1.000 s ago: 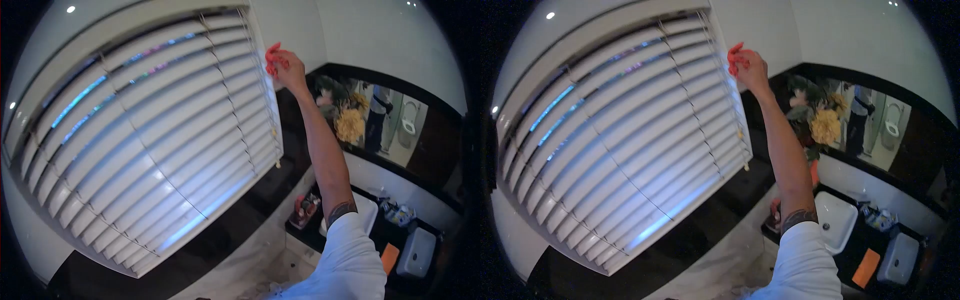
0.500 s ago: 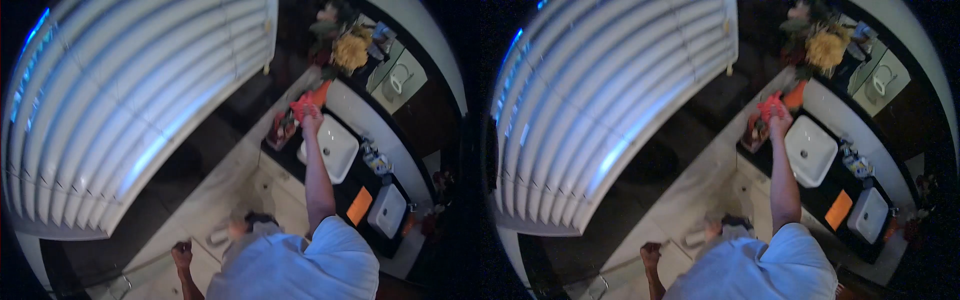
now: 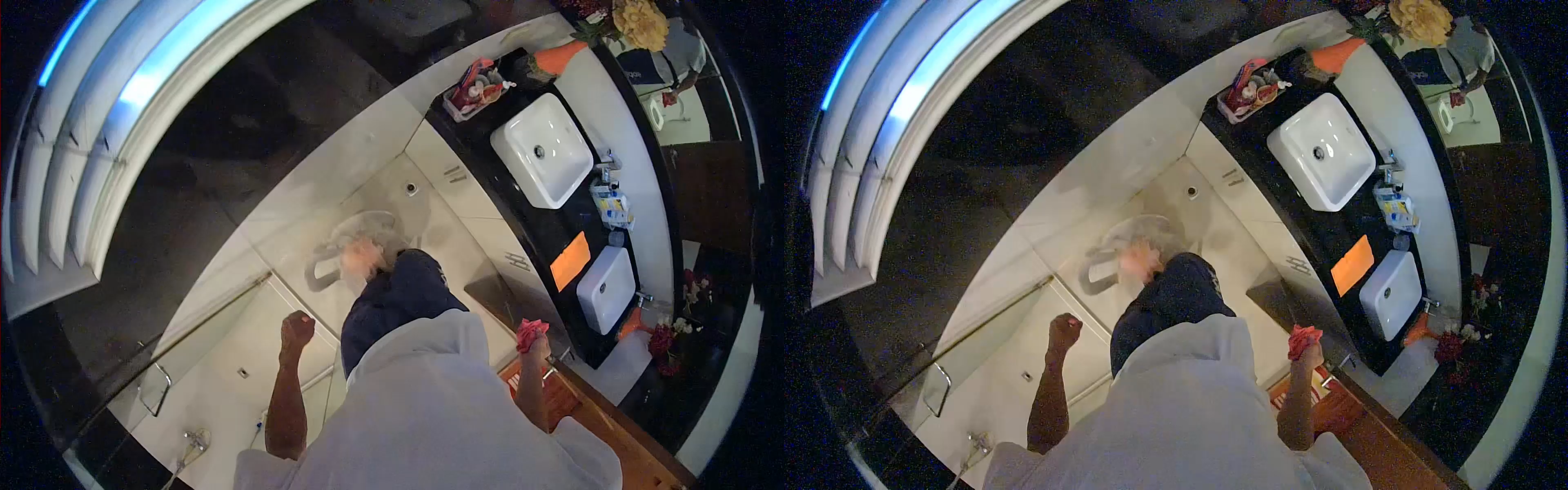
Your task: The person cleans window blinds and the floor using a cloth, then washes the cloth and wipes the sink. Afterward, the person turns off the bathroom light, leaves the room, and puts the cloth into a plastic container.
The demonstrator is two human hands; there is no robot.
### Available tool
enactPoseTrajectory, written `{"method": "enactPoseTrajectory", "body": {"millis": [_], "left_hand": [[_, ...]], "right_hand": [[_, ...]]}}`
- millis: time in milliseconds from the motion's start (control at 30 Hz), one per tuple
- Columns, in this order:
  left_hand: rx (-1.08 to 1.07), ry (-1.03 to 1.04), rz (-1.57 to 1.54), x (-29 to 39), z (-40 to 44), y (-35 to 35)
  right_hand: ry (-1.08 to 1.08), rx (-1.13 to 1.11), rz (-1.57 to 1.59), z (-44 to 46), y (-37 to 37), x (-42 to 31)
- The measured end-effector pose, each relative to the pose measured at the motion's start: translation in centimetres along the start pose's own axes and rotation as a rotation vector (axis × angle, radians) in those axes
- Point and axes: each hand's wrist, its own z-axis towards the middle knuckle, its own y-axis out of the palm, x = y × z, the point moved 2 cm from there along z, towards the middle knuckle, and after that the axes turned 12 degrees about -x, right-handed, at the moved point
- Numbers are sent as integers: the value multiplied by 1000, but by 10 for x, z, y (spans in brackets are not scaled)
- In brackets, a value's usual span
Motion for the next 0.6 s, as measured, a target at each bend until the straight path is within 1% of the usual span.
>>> {"method": "enactPoseTrajectory", "body": {"millis": [33,67,100,133,167,200,233,267,300,333,367,400,433,467,500,533,567,600], "left_hand": [[20,-46,3,-6,-2,2],[23,-55,-5,-14,-2,6],[-23,-153,-14,-27,-1,15],[-68,-248,-25,-42,0,26],[-63,-253,-38,-63,3,44],[-42,-136,118,-85,7,67],[-19,-20,274,-98,9,85],[-167,-158,286,-104,19,96],[-165,-170,270,-96,26,103],[-75,-301,1,-82,31,103],[15,-432,-267,-75,34,103],[28,-417,-282,-76,39,109],[37,-404,-295,-77,43,117],[67,-371,-243,-73,46,116],[151,-280,-317,-99,46,139],[155,-326,-352,-112,45,146],[161,-372,-388,-118,43,148],[183,-375,-307,-119,36,148]], "right_hand": [[-1,-6,-11,1,-1,-6],[47,-144,9,1,10,-19],[94,-281,28,3,22,-31],[49,-275,-45,11,35,-41],[43,-461,-35,20,54,-52],[39,-649,-28,29,75,-66],[-33,-773,-36,36,99,-83],[10,-656,30,40,128,-98],[-64,-611,-92,39,156,-114],[-120,-745,-204,56,171,-127],[-198,-858,-395,64,192,-147],[-268,-869,-411,59,222,-161],[-417,-793,-432,31,260,-171],[-399,-846,-517,82,258,-180],[-407,-802,-463,99,272,-183],[-424,-705,-469,92,292,-187],[-479,-733,-496,92,309,-187],[-535,-763,-519,94,320,-185]]}}
